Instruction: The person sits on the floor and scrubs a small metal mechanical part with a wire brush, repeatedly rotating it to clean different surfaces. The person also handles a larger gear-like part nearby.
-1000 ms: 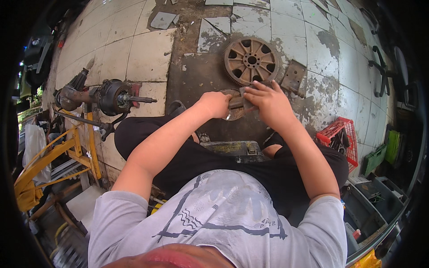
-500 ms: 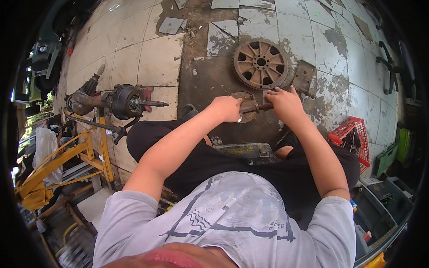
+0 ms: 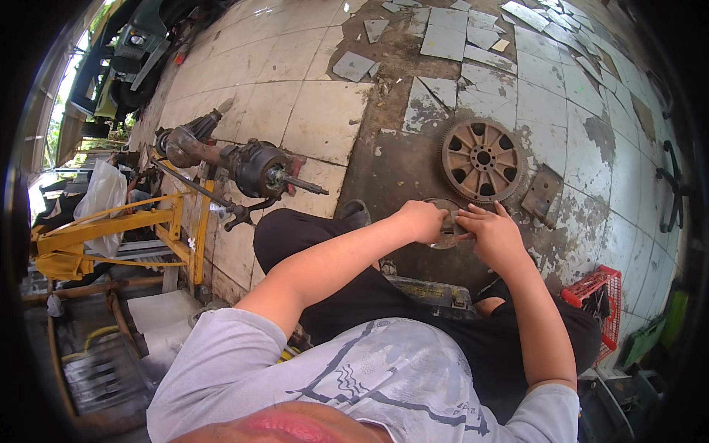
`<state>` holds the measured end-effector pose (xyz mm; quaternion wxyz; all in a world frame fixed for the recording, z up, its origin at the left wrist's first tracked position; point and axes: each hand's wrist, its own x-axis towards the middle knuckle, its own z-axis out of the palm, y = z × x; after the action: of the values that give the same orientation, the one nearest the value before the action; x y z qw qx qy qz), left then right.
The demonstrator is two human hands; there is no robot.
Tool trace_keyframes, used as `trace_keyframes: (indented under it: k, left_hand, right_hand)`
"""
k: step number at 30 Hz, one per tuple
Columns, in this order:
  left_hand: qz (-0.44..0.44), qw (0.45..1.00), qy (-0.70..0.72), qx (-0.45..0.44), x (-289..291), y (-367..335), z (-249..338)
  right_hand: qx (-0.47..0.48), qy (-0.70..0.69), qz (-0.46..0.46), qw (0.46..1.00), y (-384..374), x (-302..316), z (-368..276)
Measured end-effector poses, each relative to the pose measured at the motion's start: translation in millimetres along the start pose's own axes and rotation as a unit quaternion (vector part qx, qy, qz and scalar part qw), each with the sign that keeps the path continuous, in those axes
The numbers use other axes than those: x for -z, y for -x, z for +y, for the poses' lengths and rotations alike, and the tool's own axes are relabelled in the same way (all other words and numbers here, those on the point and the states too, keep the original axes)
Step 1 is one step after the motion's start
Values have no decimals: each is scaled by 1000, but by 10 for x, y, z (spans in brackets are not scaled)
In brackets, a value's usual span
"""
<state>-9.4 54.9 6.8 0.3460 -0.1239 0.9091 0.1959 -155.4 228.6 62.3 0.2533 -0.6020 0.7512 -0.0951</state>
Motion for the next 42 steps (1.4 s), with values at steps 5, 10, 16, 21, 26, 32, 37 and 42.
trace_keyframes:
  k: [5,10,16,21,26,32,37,42]
  left_hand:
    - [-1,1000,-4,-3,-67,-5,32]
    - [-6,1000,-8,-3,-63,-5,40]
    - [3,1000,-19,-1,-27,2,-8]
    - [25,1000,-8,8,12,-27,6]
    - [24,999,-22,-1,-18,-31,2]
    - [27,1000,-6,6,-52,-15,22]
    - [27,1000,-12,-4,-38,13,46]
    - [27,1000,-3,6,-73,-6,5]
  right_hand:
    - [-123,81,-108,983,-131,8,300]
    - [44,2,-15,999,79,72,84]
    - [-20,72,-28,997,31,170,132]
    - [-38,23,-28,999,91,-80,108]
    - [19,-46,-10,999,-10,221,100]
    - [-87,76,-55,992,-36,28,177]
    - [33,-30,0,999,123,108,-9]
    - [-101,105,-45,988,-5,25,205]
